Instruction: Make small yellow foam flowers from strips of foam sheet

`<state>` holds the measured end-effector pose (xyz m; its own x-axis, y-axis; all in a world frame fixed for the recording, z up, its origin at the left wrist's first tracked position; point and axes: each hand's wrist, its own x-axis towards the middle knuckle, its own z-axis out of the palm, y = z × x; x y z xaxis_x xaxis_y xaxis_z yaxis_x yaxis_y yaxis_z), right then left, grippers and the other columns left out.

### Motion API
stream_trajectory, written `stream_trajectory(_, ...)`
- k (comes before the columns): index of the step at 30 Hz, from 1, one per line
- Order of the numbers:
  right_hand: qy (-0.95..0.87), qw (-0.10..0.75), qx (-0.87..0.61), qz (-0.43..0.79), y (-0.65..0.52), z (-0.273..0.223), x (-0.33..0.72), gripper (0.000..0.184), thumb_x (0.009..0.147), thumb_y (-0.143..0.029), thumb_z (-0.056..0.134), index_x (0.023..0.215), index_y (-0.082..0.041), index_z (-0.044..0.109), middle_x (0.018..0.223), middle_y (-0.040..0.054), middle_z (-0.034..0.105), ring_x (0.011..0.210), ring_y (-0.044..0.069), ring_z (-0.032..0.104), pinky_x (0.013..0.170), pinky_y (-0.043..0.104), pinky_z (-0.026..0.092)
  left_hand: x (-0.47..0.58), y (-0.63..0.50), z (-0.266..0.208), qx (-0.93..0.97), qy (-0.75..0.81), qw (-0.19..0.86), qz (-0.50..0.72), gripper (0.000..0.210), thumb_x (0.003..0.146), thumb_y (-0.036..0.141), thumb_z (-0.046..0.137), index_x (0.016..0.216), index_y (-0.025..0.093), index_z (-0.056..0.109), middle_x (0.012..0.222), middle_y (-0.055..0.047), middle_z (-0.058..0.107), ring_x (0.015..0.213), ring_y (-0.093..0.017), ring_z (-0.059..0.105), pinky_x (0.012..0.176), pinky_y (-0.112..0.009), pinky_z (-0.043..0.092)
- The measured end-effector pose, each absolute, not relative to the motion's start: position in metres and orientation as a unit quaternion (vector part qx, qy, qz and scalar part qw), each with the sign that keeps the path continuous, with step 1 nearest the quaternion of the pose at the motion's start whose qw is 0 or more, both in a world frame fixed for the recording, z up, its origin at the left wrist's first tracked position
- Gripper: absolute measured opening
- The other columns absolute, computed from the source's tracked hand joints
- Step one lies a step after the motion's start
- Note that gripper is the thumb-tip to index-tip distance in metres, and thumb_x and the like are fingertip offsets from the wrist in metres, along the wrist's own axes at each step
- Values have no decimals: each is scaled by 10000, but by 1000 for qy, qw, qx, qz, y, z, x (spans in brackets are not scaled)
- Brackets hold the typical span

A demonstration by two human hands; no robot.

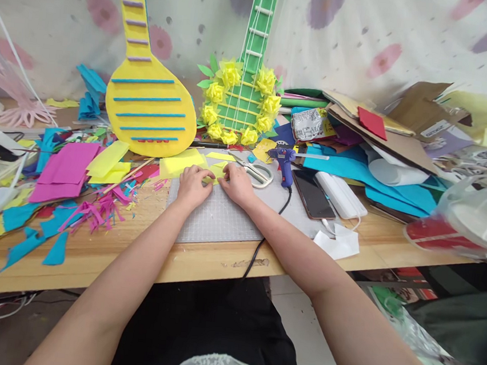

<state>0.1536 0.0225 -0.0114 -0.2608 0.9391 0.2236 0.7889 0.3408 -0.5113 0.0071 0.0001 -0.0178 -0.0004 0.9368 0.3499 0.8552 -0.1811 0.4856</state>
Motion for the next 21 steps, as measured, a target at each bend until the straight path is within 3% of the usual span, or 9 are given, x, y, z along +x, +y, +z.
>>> stream_trajectory(7, -796, 231, -549, 109, 23, -13, 154, 92, 827, -255, 509, 863, -171, 518, 850, 67, 599, 841, 210, 473, 763, 316, 353, 10, -2, -11, 697, 666, 87, 251, 196, 746, 255, 564, 859, 304, 717, 944, -50, 560, 1023, -239, 478, 908, -379, 376)
stream_trajectory(21, -810, 214, -538, 90, 19, -9, 153, 108, 813, -260, 508, 870, -169, 514, 892, 86, 584, 906, 234, 467, 799, 333, 362, 17, 2, -8, 676, 687, 79, 255, 141, 720, 361, 621, 784, 273, 710, 969, -60, 566, 1038, -257, 462, 918, -403, 339)
